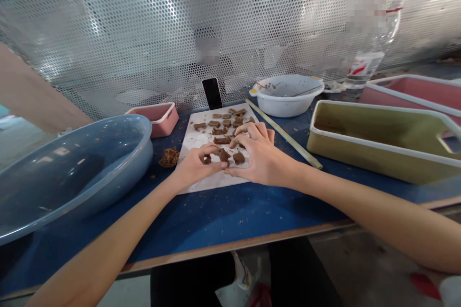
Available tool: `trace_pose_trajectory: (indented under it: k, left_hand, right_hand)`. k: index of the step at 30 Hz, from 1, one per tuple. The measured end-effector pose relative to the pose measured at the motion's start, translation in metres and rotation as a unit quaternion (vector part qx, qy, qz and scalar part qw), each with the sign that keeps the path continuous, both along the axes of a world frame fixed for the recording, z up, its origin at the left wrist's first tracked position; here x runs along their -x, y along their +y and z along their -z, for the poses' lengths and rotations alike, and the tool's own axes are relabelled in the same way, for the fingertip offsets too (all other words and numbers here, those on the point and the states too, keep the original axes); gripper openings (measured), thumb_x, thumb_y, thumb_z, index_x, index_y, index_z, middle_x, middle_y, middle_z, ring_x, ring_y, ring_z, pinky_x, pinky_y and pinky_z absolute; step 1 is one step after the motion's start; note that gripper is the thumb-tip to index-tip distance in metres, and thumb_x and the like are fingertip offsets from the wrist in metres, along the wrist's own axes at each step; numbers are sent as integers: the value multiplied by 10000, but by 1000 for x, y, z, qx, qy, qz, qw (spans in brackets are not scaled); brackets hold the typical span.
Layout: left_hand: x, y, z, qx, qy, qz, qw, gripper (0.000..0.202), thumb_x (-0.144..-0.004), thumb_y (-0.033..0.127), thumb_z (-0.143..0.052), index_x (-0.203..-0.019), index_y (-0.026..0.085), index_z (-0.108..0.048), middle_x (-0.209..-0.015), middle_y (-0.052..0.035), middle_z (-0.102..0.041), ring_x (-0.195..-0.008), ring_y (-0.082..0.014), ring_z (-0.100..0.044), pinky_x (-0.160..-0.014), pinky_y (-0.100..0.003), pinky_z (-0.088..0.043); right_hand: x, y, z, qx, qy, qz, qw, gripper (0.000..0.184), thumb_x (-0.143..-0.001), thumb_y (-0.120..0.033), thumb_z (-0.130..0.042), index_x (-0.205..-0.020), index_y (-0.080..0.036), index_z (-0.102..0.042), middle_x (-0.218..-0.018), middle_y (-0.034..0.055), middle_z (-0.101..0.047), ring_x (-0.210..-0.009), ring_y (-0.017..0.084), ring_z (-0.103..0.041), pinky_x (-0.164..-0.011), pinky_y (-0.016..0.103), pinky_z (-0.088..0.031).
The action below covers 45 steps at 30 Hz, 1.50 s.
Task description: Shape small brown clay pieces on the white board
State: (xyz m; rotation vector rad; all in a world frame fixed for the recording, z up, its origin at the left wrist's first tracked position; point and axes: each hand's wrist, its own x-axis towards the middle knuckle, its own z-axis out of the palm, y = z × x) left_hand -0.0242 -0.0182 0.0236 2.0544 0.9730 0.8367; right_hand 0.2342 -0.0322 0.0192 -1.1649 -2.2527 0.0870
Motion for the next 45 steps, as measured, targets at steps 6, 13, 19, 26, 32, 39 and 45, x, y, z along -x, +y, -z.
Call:
trace_pose_trajectory:
  k: [6,13,19,26,32,39,45]
  left_hand:
    - [1,-1,-3,39,-54,-43,997,515,-834,691,-958,-986,211,-848,-1179,-101,-827,-1107,-286,-755,-944,-383,-565]
    - [-3,-3,-3,68,-125,-43,989,541,-799,706,-990,-910,210,-804,-1008,-69,-810,-1011,-263,-741,-984,-402,-571]
    - [-7,-4,0,88,-147,-45,984,520,-760,665,-1029,-903,212,-818,-1023,-67,-819,-1002,-256,-739,-909,-368,-570]
    - [-9,-5,1,111,-151,-58,981,515,-740,620,-1054,-942,202,-830,-1037,-63,-825,-953,-230,-731,-812,-326,-533]
    - [-8,-5,3,70,-103,-70,990,523,-806,677,-990,-995,215,-836,-1099,-77,-834,-1010,-257,-731,-852,-358,-546]
    - [-8,-6,1,-65,-73,-80,992,496,-860,695,-958,-1065,250,-883,-1114,-77,-825,-1107,-289,-737,-1042,-437,-565]
    - [-9,-6,2,-64,-86,-84,991,501,-855,621,-996,-1192,263,-898,-1178,-87,-852,-1154,-303,-765,-1113,-462,-571]
  right_hand:
    - [2,2,0,53,31,1,998,430,-878,-633,-924,-1121,-302,-797,-1455,125,-657,-1391,416,-560,-1144,634,-481]
    - [6,2,3,45,57,-3,997,424,-913,-657,-890,-1169,-320,-851,-1427,131,-689,-1357,412,-581,-1104,623,-505]
    - [8,4,7,34,99,-13,994,356,-947,-635,-873,-1078,-304,-871,-1365,115,-723,-1309,375,-611,-1122,597,-512]
    - [11,3,9,35,103,-8,994,330,-926,-606,-898,-1027,-296,-851,-1369,103,-724,-1302,372,-603,-1107,599,-492]
    - [11,0,6,30,106,-6,994,233,-930,-509,-862,-952,-279,-827,-1348,100,-733,-1289,369,-604,-1065,570,-479]
    - [7,0,2,17,93,-3,995,198,-869,-432,-891,-988,-283,-838,-1343,94,-742,-1319,379,-594,-1066,558,-464]
    - [7,-1,-1,18,101,2,995,172,-852,-401,-907,-967,-291,-843,-1334,87,-741,-1312,377,-593,-1073,568,-450]
